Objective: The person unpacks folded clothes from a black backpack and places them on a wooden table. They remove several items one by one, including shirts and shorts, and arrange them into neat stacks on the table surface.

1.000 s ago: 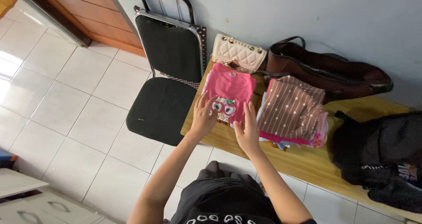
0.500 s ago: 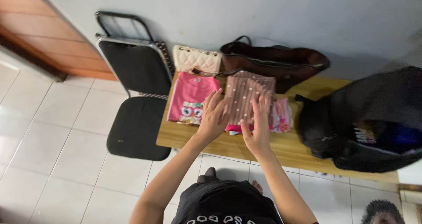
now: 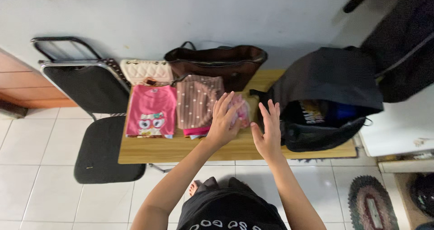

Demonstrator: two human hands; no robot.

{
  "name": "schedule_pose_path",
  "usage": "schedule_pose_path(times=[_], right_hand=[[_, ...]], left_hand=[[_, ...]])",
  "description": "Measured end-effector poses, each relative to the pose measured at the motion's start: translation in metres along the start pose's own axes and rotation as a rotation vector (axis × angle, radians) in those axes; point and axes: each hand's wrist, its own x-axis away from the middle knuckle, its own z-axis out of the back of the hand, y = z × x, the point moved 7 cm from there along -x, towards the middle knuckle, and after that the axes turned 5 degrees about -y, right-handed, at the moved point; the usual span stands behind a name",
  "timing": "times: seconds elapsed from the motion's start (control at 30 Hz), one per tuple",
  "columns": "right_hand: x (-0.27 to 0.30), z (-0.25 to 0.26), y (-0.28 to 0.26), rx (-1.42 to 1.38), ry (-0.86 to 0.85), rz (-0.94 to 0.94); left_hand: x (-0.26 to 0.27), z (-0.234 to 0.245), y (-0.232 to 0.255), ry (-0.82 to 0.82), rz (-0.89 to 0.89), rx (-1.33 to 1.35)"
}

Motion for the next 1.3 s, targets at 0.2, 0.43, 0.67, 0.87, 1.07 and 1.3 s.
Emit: schedule_pose_path(times=[0.2,0.43,0.67,0.87,1.07,1.3], right_hand=[[0.020,0.055,0.047,0.007,-0.025,-0.077],[0.030,0.109,0.096,0.026,-0.071,-0.107],[0.013,0.131,0.207,0.135,-0.284,-0.348],[0.011,0.073,0.332,0.435,-0.834,-0.686],[0.030,0.020,0.406,0.446,-0.894,-0.663],[0.045,0.017,0.445,0.357,-0.803,-0.993]], left_hand=[[-0.014,-0.063,0.048,0.030,-0.082,-0.001],[-0.023,-0.125,0.080,-0.020,-0.067,0.004],[-0.022,-0.171,0.086,-0.057,-0.011,-0.012],[-0.024,-0.193,0.085,-0.073,0.047,-0.021],[-0.026,-0.198,0.089,-0.121,0.086,-0.004],[-0.031,-0.193,0.095,-0.182,0.098,0.015]])
